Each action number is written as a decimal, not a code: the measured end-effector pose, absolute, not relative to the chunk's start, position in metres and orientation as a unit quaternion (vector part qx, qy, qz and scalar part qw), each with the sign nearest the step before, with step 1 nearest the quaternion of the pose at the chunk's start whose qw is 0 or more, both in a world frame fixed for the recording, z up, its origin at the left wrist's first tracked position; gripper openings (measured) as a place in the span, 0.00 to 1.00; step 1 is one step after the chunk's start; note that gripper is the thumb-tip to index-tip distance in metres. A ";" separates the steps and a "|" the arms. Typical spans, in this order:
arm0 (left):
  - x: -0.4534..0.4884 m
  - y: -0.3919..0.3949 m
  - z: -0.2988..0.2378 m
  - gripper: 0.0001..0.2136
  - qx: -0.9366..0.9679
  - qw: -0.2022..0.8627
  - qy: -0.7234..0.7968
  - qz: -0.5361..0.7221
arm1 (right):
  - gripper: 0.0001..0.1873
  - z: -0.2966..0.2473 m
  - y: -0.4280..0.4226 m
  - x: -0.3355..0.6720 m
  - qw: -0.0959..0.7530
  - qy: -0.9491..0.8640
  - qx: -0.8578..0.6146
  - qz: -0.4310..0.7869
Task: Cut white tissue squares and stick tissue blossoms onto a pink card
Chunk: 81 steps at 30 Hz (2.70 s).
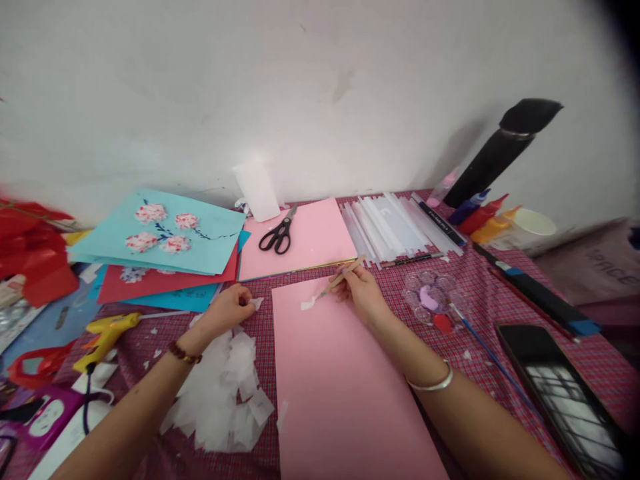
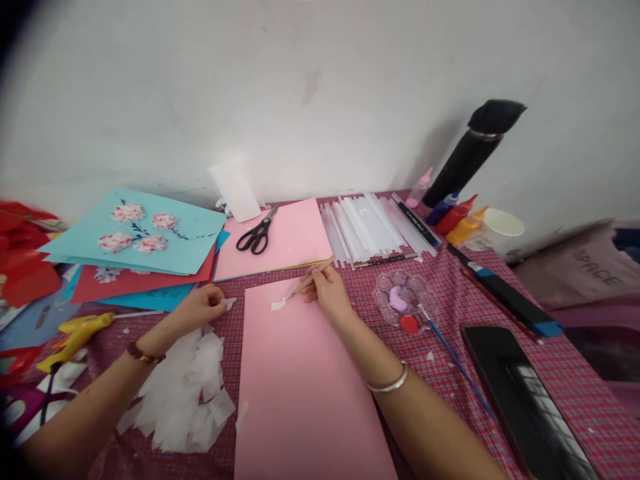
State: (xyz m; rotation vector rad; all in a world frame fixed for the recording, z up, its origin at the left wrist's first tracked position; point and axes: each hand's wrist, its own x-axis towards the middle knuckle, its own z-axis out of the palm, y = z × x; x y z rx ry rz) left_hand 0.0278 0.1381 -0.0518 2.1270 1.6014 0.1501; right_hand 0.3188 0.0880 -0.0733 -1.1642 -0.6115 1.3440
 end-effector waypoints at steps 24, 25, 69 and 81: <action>0.111 0.121 -0.046 0.04 0.826 0.351 0.430 0.098 | 0.07 -0.074 0.087 0.312 0.549 -0.323 -0.504 0.583; 0.110 0.120 -0.046 0.03 0.828 0.348 0.429 0.097 | 0.07 -0.074 0.087 0.312 0.544 -0.331 -0.505 0.582; 0.122 0.131 -0.045 0.07 0.845 0.390 0.362 0.049 | 0.03 -0.075 0.087 0.312 0.516 -0.349 -0.521 0.584; 0.120 0.134 -0.042 0.10 0.835 0.421 0.351 0.038 | 0.06 -0.071 0.086 0.313 0.561 -0.312 -0.503 0.578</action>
